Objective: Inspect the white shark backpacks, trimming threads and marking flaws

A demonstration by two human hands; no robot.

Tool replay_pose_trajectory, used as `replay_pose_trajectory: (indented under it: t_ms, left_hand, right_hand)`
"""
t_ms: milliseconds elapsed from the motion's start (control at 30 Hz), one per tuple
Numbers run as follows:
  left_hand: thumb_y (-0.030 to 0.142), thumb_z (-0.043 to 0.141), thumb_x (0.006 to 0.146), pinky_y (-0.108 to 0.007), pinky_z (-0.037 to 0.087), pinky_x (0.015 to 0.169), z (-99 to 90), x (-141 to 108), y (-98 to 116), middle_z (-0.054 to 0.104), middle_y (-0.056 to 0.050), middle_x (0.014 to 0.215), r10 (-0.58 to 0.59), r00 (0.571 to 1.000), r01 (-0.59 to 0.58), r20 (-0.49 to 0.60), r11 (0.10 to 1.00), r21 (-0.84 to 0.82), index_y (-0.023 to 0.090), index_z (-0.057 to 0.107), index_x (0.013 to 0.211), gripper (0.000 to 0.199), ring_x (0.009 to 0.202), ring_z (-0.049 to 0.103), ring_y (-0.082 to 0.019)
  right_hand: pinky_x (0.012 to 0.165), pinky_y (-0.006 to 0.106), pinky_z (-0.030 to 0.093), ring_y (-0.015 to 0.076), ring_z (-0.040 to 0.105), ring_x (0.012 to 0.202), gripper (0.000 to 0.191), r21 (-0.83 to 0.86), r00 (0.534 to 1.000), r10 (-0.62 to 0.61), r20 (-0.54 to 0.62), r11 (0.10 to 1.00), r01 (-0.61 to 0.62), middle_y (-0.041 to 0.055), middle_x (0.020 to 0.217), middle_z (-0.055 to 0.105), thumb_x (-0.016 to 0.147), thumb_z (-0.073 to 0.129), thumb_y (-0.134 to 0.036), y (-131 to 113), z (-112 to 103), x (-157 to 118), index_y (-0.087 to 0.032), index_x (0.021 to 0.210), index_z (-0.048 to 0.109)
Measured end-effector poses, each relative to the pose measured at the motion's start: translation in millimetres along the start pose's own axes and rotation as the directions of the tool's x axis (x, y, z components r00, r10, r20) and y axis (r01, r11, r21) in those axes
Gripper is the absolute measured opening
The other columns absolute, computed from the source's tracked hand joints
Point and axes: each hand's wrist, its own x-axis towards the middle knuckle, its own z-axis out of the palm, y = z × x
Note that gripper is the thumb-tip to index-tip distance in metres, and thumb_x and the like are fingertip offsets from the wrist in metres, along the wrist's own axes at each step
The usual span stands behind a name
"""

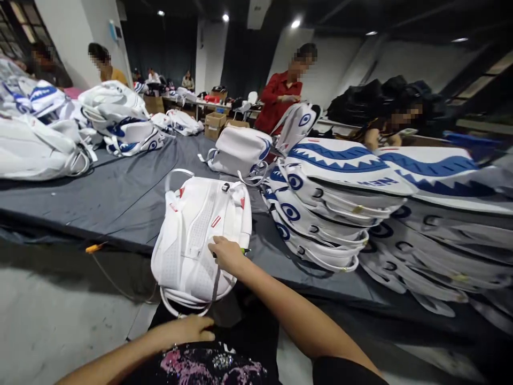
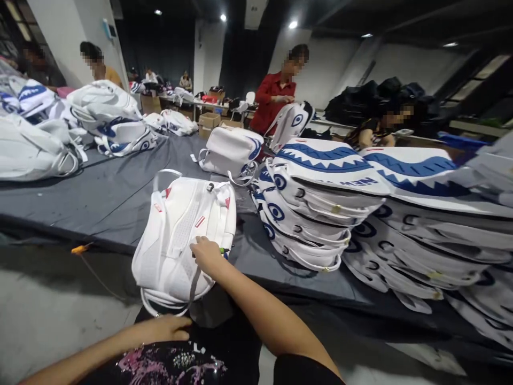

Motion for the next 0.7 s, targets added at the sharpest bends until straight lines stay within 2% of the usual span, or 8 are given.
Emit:
replay_pose_trajectory:
  t_ms: [67, 133, 233, 300, 400, 533, 633, 700]
  left_hand:
    - [0.055, 0.049, 0.092, -0.032, 0.063, 0.078, -21.3, -11, 10, 0.080, -0.003, 0.099, -0.007, 0.999, 0.010, 0.031, 0.994, -0.108, 0.028, 0.076, 0.111, 0.043, 0.088, 0.078, -0.022]
    - [0.049, 0.042, 0.100, -0.035, 0.058, 0.097, -46.1, -8, 12, 0.078, -0.007, 0.112, 0.018, 0.978, -0.038, -0.210, 0.995, -0.092, 0.024, 0.072, 0.119, 0.044, 0.105, 0.074, -0.022]
    - [0.044, 0.039, 0.100, -0.052, 0.042, 0.118, -57.5, 21, -19, 0.063, -0.019, 0.140, 0.215, 0.700, -0.061, -0.681, 0.968, 0.243, 0.016, 0.060, 0.136, 0.050, 0.136, 0.056, -0.032]
    - [0.043, 0.040, 0.099, -0.058, 0.032, 0.123, -40.3, 46, -54, 0.042, -0.029, 0.156, 0.339, 0.634, -0.042, -0.695, 0.913, 0.407, 0.007, 0.043, 0.150, 0.062, 0.151, 0.035, -0.036]
    - [0.047, 0.046, 0.096, -0.063, 0.020, 0.126, 6.3, 71, -93, 0.024, -0.032, 0.163, 0.273, 0.760, 0.030, -0.590, 0.891, 0.452, 0.006, 0.020, 0.159, 0.079, 0.158, 0.010, -0.036]
    - [0.053, 0.049, 0.095, -0.071, 0.006, 0.124, 52.4, 82, -77, 0.009, -0.031, 0.166, -0.038, 0.916, 0.196, -0.398, 0.911, 0.364, 0.008, 0.018, 0.161, 0.085, 0.155, -0.005, -0.040]
    - [0.052, 0.055, 0.094, -0.075, 0.013, 0.121, 46.5, 85, -37, 0.001, -0.033, 0.165, -0.202, 0.947, 0.281, -0.249, 0.895, 0.346, 0.005, 0.021, 0.161, 0.089, 0.153, -0.007, -0.048]
    - [0.051, 0.059, 0.092, -0.073, 0.028, 0.117, 19.9, 89, -17, 0.014, -0.033, 0.165, -0.216, 0.968, 0.251, -0.129, 0.875, 0.414, 0.008, 0.031, 0.158, 0.084, 0.152, 0.009, -0.053]
  right_hand:
    - [0.082, 0.039, 0.054, 0.0325, 0.060, 0.117, 0.030, -0.040, 1.000, 0.029, -0.008, 0.999, -0.029, 0.0182, 0.122, 0.065, 0.088, 0.052, -0.007, -5, 8, 2, -0.016, 0.111, 0.069]
    - [0.099, 0.051, 0.048, 0.0353, 0.053, 0.127, 0.032, -0.057, 0.999, 0.029, -0.038, 0.998, -0.031, 0.0204, 0.129, 0.062, 0.094, 0.047, -0.010, -8, 9, 9, -0.015, 0.118, 0.067]
    - [0.117, 0.049, 0.035, 0.0304, 0.048, 0.136, 0.028, 0.025, 0.997, -0.071, -0.034, 0.997, 0.072, 0.0138, 0.137, 0.063, 0.097, 0.054, -0.019, -15, 7, 27, -0.019, 0.122, 0.066]
    - [0.107, 0.038, 0.045, 0.0261, 0.061, 0.122, 0.021, 0.097, 0.998, -0.066, 0.007, 0.993, 0.065, 0.0100, 0.122, 0.072, 0.092, 0.063, -0.018, -14, 8, 33, -0.020, 0.112, 0.071]
    - [0.084, 0.035, 0.054, 0.0280, 0.072, 0.096, 0.013, 0.127, 0.979, 0.198, 0.051, 0.971, -0.203, 0.0148, 0.098, 0.076, 0.089, 0.063, -0.011, 10, 13, 19, -0.014, 0.099, 0.071]
    - [0.079, 0.042, 0.053, 0.0354, 0.073, 0.098, 0.033, 0.143, 0.786, 0.616, 0.048, 0.775, -0.616, 0.0269, 0.108, 0.072, 0.100, 0.048, -0.023, 70, 15, -23, -0.005, 0.127, 0.055]
    - [0.081, 0.041, 0.051, 0.0362, 0.070, 0.109, 0.057, 0.246, 0.628, 0.777, 0.047, 0.600, -0.761, 0.0271, 0.123, 0.068, 0.103, 0.045, -0.043, 105, 21, -33, -0.006, 0.146, 0.036]
    - [0.079, 0.037, 0.049, 0.0340, 0.069, 0.109, 0.057, 0.334, 0.602, 0.795, 0.078, 0.548, -0.767, 0.0228, 0.123, 0.069, 0.101, 0.048, -0.049, 116, 30, -29, -0.010, 0.142, 0.043]
